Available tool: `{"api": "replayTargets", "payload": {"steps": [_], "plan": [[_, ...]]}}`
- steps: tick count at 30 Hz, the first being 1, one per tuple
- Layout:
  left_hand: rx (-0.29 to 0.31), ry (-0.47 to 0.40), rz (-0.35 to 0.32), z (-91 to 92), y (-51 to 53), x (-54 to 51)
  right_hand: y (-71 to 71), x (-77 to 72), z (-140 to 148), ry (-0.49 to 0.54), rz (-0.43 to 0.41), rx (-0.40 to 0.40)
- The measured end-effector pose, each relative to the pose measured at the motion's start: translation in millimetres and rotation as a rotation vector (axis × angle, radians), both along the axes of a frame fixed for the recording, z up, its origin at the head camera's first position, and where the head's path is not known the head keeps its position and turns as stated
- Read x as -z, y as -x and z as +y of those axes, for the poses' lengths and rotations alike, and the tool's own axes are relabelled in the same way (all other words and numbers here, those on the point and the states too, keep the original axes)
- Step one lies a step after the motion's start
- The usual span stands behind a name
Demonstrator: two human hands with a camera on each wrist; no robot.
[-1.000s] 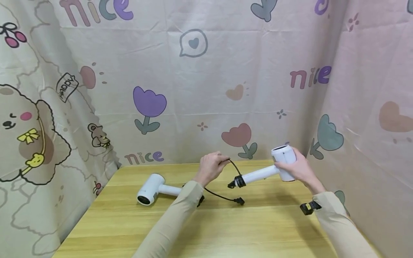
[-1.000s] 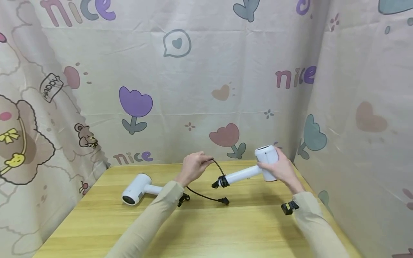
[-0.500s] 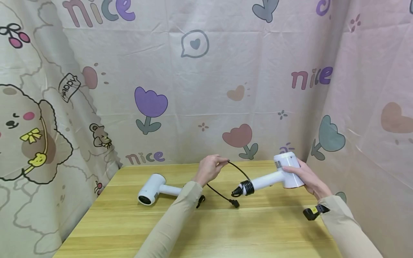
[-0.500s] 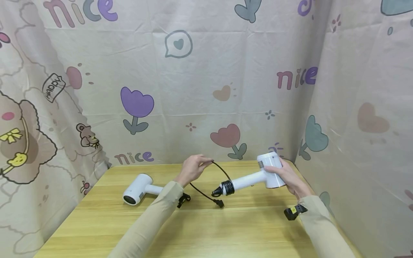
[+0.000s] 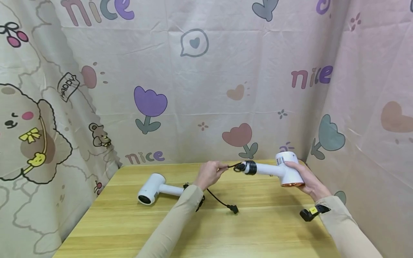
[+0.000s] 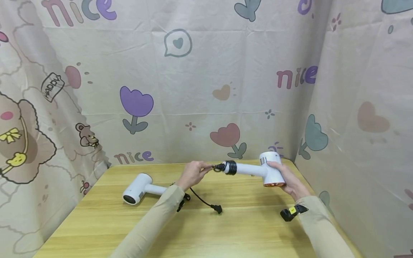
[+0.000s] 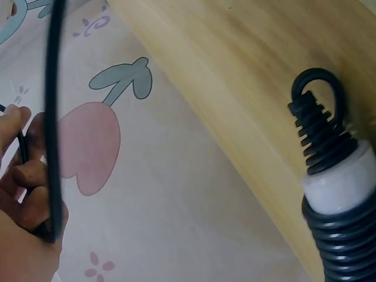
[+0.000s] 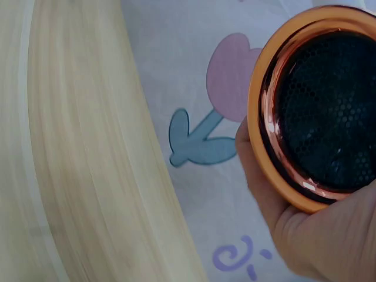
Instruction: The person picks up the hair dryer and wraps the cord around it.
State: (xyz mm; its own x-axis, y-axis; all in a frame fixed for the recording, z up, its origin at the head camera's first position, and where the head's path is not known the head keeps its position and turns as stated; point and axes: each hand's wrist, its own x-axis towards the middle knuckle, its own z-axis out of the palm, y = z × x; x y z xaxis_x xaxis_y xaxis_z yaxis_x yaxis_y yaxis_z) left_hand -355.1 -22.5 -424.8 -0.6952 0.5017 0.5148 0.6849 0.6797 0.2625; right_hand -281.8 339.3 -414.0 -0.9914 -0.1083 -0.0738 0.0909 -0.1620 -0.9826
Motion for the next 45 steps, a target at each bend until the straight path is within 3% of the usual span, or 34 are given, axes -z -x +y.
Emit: {"api": "replayTargets", "payload": {"steps": [6, 11, 15, 18, 22, 28, 35, 39, 45], "plan": [[0.020, 0.038, -0.013, 3.3, -3.3, 8.6, 7.1, -3.3, -5.0, 0.247, -0.171, -0.033], [0.022, 0.122, 0.037, 7.0, -8.3, 12.5, 11.0, -8.7, -13.7, 0.355, -0.271, 0.044], [0.027, 0.165, 0.068, 11.0, -9.9, 13.0, 13.0, -11.7, -22.5, 0.371, -0.280, 0.154], [0.039, 0.183, 0.082, 14.2, -10.2, 11.4, 12.9, -13.4, -30.2, 0.273, -0.249, 0.294], [0.061, 0.163, 0.064, 16.4, -11.8, 7.2, 15.2, -13.3, -39.9, 0.059, -0.163, 0.492], [0.085, 0.093, 0.057, 18.1, -14.0, -2.5, 21.2, -9.9, -47.4, -0.260, -0.001, 0.656], [0.084, 0.108, 0.105, 18.7, -14.8, -10.4, 20.3, -2.2, -50.0, -0.547, 0.129, 0.679], [0.021, 0.116, 0.160, 18.0, -13.4, -16.0, 17.3, -2.3, -51.9, -0.654, 0.206, 0.656], [-0.065, 0.101, 0.209, 13.2, -9.4, -26.4, 14.1, -8.7, -53.8, -0.785, 0.299, 0.549]]}}
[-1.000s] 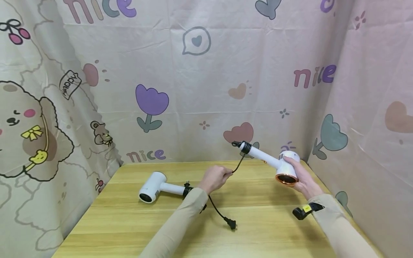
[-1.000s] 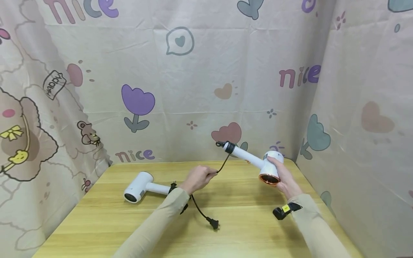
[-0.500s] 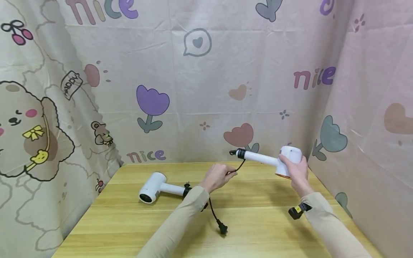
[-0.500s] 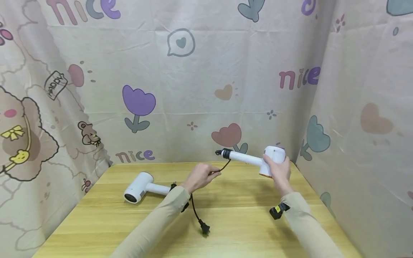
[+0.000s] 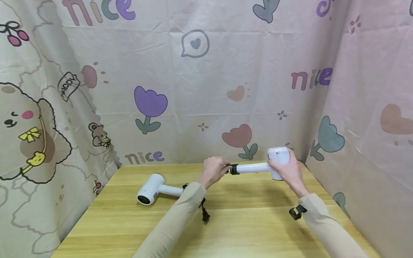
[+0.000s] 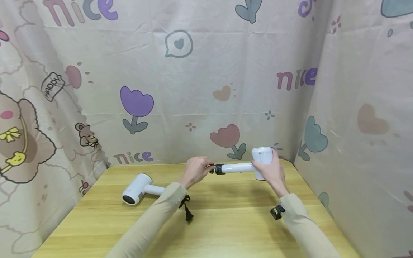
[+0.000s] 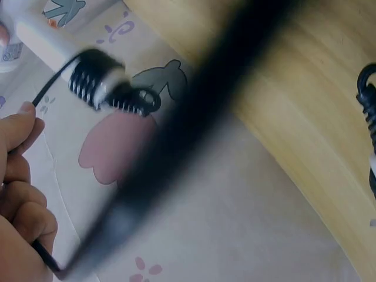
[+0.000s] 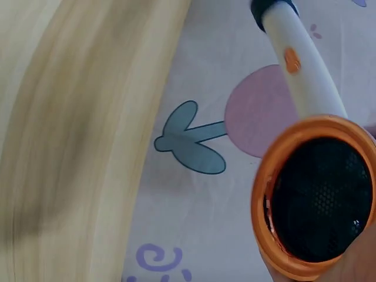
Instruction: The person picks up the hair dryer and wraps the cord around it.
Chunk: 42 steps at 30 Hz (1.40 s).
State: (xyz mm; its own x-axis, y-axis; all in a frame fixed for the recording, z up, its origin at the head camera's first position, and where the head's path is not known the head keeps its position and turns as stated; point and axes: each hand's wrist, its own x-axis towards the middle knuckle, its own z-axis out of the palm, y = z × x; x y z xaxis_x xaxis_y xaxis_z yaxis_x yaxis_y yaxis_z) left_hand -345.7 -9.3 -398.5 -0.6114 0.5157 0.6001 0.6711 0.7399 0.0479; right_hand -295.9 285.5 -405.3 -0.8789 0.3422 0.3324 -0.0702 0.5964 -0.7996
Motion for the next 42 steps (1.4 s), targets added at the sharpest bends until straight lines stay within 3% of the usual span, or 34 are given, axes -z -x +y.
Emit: {"api": "replayTargets", "payload": {"steps": [10, 20, 24, 29, 34, 38, 42], "plan": [[-0.007, -0.077, -0.013, -13.0, 6.1, -2.3, 1.4, -3.9, 9.0, -0.019, -0.116, -0.203], [-0.028, -0.219, -0.101, -19.3, 12.4, -8.0, 4.4, -2.4, 30.6, 0.176, -0.233, -0.434], [-0.036, -0.219, -0.164, -22.2, 13.8, -4.9, 1.3, 1.8, 34.8, 0.291, -0.262, -0.480], [-0.058, -0.196, -0.231, -27.8, 17.1, 4.4, -0.3, 7.2, 39.8, 0.358, -0.286, -0.517], [-0.073, -0.260, -0.293, -31.5, 20.9, 7.5, -2.5, 8.1, 44.6, 0.442, -0.310, -0.495], [-0.074, -0.294, -0.370, -31.8, 23.2, 10.1, -2.8, 7.7, 43.8, 0.568, -0.346, -0.491], [-0.080, -0.237, -0.412, -28.5, 22.9, 16.1, -2.1, 8.8, 40.4, 0.745, -0.370, -0.531]]}}
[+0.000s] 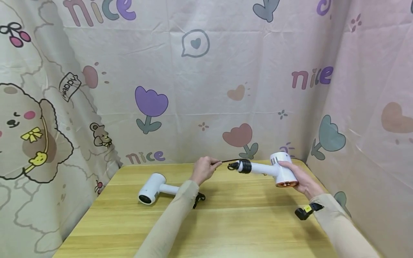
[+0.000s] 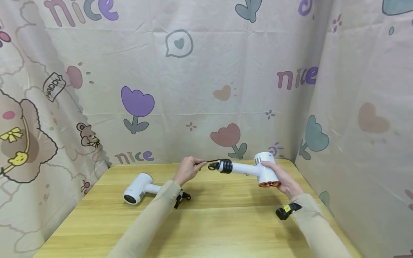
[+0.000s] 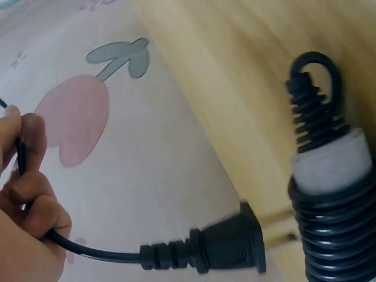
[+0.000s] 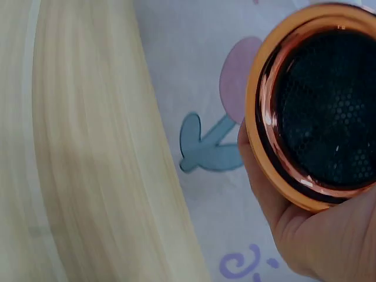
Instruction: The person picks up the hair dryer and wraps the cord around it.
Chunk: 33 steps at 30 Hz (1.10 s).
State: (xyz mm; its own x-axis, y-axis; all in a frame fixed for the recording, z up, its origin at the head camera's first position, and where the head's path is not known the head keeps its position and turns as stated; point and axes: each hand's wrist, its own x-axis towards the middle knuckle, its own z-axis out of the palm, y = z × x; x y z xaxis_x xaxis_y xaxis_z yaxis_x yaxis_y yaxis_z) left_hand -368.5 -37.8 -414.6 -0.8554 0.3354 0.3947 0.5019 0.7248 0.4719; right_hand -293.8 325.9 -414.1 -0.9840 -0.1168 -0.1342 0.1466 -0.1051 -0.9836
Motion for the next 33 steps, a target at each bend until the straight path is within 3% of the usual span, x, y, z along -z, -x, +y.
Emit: {"api": "replayTargets", "payload": {"steps": [7, 14, 18, 24, 27, 33], "plan": [[0.058, 0.093, 0.026, 12.8, -6.0, 7.8, 1.5, 0.1, -7.8, 0.256, -0.085, -0.015], [0.107, 0.158, 0.045, 20.7, -12.5, 12.2, 1.3, -10.5, -16.7, 0.384, -0.177, 0.127], [0.134, 0.154, 0.067, 23.4, -16.3, 12.9, 1.9, -13.5, -20.4, 0.415, -0.176, 0.188], [0.187, 0.195, 0.094, 29.2, -22.8, 12.0, 0.4, -12.4, -26.3, 0.308, -0.137, 0.352], [0.216, 0.206, 0.113, 31.8, -26.5, 11.0, -0.4, -11.4, -30.2, 0.202, -0.120, 0.457], [0.279, 0.219, 0.200, 36.6, -33.5, 7.9, 2.3, -6.6, -36.1, -0.039, -0.018, 0.583]]}}
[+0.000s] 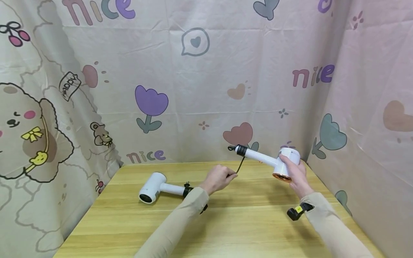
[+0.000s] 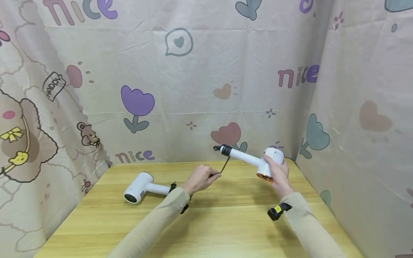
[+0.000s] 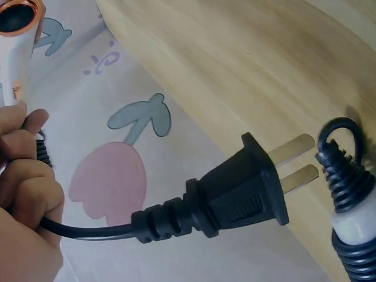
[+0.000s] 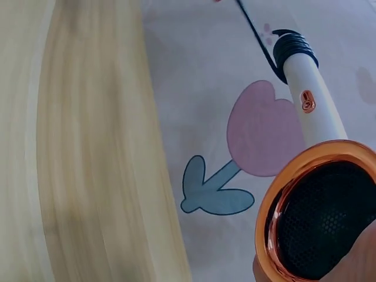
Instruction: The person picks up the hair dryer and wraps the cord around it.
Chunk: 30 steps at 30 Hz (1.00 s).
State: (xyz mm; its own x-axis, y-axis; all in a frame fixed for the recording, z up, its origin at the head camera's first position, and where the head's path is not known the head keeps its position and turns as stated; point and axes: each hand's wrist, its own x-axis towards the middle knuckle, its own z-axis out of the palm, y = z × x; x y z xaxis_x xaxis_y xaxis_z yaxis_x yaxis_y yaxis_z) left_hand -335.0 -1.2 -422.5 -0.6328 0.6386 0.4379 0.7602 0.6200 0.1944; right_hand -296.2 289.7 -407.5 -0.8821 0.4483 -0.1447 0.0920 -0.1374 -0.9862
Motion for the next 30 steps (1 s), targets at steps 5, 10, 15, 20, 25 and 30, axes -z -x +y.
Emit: {"api": "replayTargets", "payload": {"steps": [5, 10, 15, 20, 25, 30], "plan": [[0.029, -0.006, 0.036, 2.8, -3.0, -2.2, 3.2, 3.9, -1.0, -0.218, 0.029, 0.060], [0.037, -0.024, 0.040, -0.2, -2.9, -3.0, 3.3, 7.0, 1.4, -0.337, 0.052, 0.095], [0.045, -0.049, 0.083, -4.0, -2.3, -12.1, 2.5, 9.6, 4.9, -0.469, 0.077, 0.123], [-0.002, -0.085, 0.156, -6.9, -0.6, -21.7, 2.0, 11.2, 7.1, -0.602, 0.111, 0.122], [-0.076, -0.117, 0.218, -9.1, 1.2, -25.3, 2.2, 10.9, 7.2, -0.739, 0.169, 0.037], [-0.133, -0.162, 0.230, -10.9, 3.0, -25.7, 2.1, 12.6, 10.9, -0.816, 0.204, -0.087]]}}
